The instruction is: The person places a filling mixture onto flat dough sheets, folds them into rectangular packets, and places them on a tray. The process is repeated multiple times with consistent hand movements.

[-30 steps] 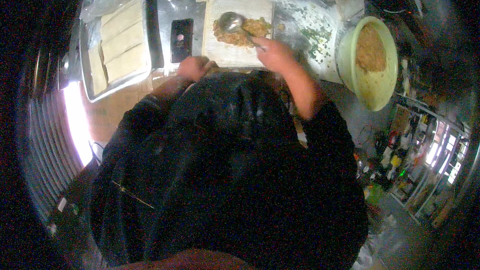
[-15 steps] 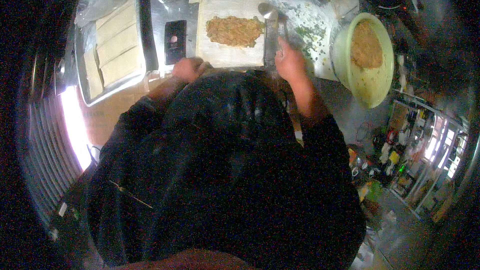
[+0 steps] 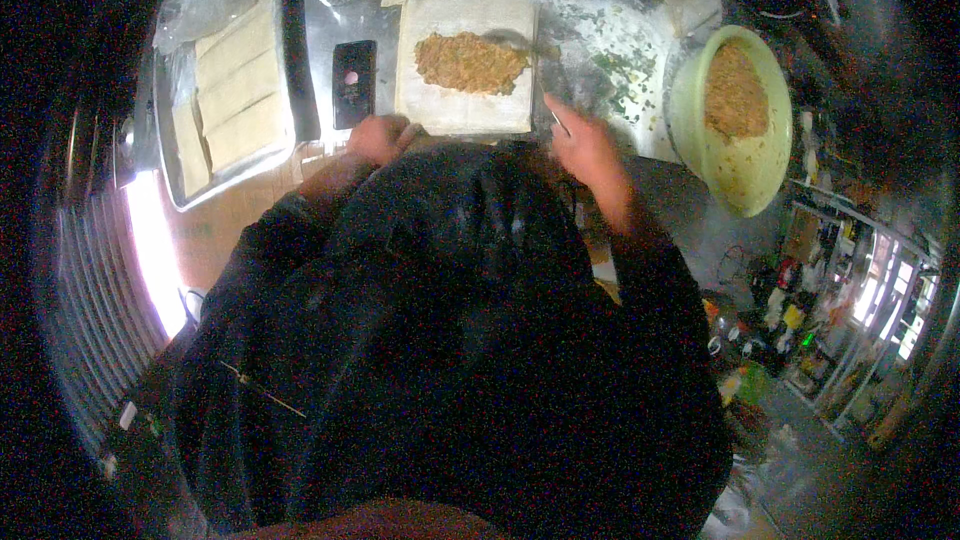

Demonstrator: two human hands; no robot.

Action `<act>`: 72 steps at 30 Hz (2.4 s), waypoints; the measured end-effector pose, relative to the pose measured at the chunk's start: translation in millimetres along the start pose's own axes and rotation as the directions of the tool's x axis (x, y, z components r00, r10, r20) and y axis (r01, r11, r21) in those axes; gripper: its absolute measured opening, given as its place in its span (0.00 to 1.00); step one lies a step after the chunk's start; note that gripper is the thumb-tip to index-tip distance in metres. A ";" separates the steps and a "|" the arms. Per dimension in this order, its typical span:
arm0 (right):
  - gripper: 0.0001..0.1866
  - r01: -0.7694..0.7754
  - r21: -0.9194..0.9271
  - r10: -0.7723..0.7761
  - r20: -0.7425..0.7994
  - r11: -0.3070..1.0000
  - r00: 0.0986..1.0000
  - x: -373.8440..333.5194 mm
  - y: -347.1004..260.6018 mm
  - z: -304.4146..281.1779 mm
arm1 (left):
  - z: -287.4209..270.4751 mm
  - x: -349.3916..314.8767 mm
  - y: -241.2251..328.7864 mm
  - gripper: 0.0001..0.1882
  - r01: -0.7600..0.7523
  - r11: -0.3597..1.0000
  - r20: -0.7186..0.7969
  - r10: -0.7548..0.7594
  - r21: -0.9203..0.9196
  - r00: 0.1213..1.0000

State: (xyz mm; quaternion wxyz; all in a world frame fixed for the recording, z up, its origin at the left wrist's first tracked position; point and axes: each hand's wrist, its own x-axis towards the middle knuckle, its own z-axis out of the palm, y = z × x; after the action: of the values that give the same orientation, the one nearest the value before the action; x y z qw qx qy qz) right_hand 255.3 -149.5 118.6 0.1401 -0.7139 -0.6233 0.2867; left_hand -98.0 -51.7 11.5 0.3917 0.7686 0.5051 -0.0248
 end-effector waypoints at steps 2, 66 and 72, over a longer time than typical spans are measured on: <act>0.26 0.061 -0.050 -0.057 0.074 0.997 0.996 -17.4 11.7 -9.5 | 0.6 0.4 -0.5 0.23 -0.027 1.000 -0.026 0.027 -0.013 0.999; 0.24 -0.005 0.458 -0.007 0.024 0.889 1.000 -16.3 42.5 25.7 | 10.3 5.0 -3.0 0.24 0.044 0.999 0.015 -0.045 0.012 0.999; 0.26 -0.136 0.613 0.263 -0.122 0.779 0.957 -55.1 58.4 -46.8 | 26.3 9.7 -17.4 0.22 -0.045 0.999 0.035 0.046 -0.030 0.998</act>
State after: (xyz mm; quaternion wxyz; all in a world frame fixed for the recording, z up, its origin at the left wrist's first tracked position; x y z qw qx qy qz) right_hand 326.7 -206.3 136.3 0.3889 -0.7204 -0.4040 0.4081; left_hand -97.8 -57.6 -21.0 0.4122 0.7735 0.4809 -0.0224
